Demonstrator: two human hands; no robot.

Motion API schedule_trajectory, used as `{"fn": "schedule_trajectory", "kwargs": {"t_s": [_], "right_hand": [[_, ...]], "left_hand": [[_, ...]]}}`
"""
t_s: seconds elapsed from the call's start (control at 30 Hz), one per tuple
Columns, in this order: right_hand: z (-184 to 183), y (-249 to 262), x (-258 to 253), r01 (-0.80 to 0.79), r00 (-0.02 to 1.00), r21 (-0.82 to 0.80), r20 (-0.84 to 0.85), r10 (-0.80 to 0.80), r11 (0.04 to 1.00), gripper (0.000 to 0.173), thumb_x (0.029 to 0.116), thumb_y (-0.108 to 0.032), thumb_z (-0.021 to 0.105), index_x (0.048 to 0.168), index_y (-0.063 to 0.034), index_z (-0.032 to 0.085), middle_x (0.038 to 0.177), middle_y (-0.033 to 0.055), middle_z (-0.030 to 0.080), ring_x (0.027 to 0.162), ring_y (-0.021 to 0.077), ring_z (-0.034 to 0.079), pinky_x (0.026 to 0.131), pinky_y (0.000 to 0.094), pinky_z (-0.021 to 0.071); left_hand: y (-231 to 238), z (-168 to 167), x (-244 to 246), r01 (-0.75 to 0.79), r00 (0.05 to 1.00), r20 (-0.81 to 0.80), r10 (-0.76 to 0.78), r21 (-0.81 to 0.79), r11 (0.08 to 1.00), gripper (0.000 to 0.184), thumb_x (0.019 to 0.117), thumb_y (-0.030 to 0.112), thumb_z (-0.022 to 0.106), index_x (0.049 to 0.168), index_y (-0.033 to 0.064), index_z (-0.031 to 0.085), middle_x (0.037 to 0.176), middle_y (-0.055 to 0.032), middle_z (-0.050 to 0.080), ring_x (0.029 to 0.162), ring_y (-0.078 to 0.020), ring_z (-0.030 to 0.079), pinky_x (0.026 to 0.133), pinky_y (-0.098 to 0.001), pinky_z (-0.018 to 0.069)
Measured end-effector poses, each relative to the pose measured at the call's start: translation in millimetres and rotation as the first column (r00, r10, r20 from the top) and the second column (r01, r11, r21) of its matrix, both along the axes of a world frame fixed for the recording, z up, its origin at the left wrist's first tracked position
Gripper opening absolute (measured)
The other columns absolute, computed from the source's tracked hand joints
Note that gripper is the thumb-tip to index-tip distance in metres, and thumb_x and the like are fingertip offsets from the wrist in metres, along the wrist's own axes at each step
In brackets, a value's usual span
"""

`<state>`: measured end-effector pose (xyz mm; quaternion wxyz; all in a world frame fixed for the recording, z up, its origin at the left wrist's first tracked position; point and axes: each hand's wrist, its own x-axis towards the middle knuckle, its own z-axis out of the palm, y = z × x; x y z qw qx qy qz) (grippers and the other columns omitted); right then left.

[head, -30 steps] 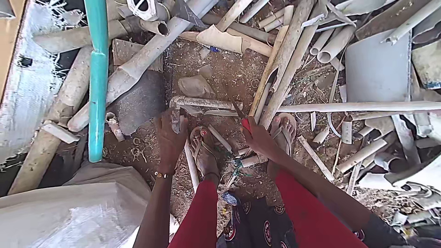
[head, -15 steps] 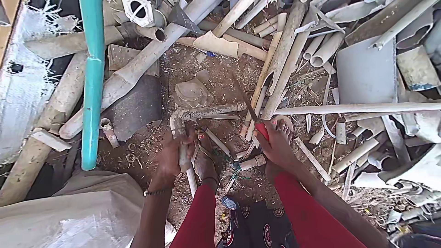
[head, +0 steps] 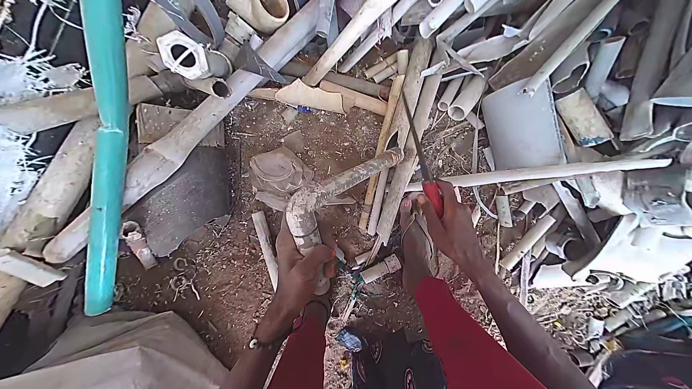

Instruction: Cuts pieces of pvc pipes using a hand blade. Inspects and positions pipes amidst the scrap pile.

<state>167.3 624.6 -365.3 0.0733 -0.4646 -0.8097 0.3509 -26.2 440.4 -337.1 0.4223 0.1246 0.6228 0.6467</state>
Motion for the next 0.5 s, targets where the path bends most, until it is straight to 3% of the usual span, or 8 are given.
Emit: {"fn": "schedule_trajectory", "kwargs": {"t_s": [0.23, 0.3, 0.4, 0.5], "right_hand": [[14, 1, -5, 0.057, 0.994, 0.178, -0.107, -0.038, 0.982, 0.049, 0.1062, -0.034, 0.048, 0.14, 0.0013, 0.054, 0.073, 0.0048, 0.06, 0.057, 0.011, 0.054, 0.056, 0.0291, 0.0485], [11, 4, -4, 0.055, 0.997, 0.143, -0.061, -0.047, 0.988, 0.048, 0.1061, -0.034, 0.048, 0.14, 0.0002, 0.054, 0.073, 0.0054, 0.061, 0.058, 0.0134, 0.055, 0.057, 0.0321, 0.0492], [7, 6, -2, -0.008, 0.999, 0.072, 0.041, 0.005, 0.997, 0.047, 0.1061, -0.032, 0.048, 0.14, -0.0008, 0.053, 0.071, 0.0083, 0.062, 0.057, 0.0216, 0.059, 0.058, 0.0415, 0.0516], [20, 0, -4, -0.066, 0.998, 0.145, 0.007, 0.066, 0.987, 0.046, 0.1059, -0.031, 0.047, 0.139, 0.0004, 0.056, 0.07, 0.0071, 0.062, 0.055, 0.0193, 0.058, 0.055, 0.0379, 0.051]], "left_hand": [[3, 21, 20, 0.109, 0.978, -0.175, -0.114, -0.039, 0.993, 0.062, 0.0769, 0.008, 0.061, 0.133, 0.0017, 0.035, 0.076, 0.0103, 0.062, 0.051, -0.0008, 0.059, 0.041, -0.0186, 0.0508], [5, 28, 18, 0.128, 0.962, -0.229, -0.146, -0.092, 0.987, 0.063, 0.0779, 0.011, 0.063, 0.134, 0.0003, 0.037, 0.077, 0.0095, 0.062, 0.053, -0.0014, 0.06, 0.043, -0.0199, 0.0526], [9, 31, 10, 0.101, 0.98, -0.165, -0.114, -0.085, 0.991, 0.061, 0.0754, 0.004, 0.059, 0.133, 0.0012, 0.037, 0.074, 0.0095, 0.062, 0.049, -0.0022, 0.059, 0.039, -0.0194, 0.0499], [7, 26, 7, 0.094, 0.984, -0.149, -0.1, -0.049, 0.994, 0.058, 0.0751, 0.004, 0.058, 0.129, 0.0036, 0.038, 0.074, 0.0109, 0.062, 0.05, -0.0017, 0.059, 0.04, -0.0189, 0.0503]]}}
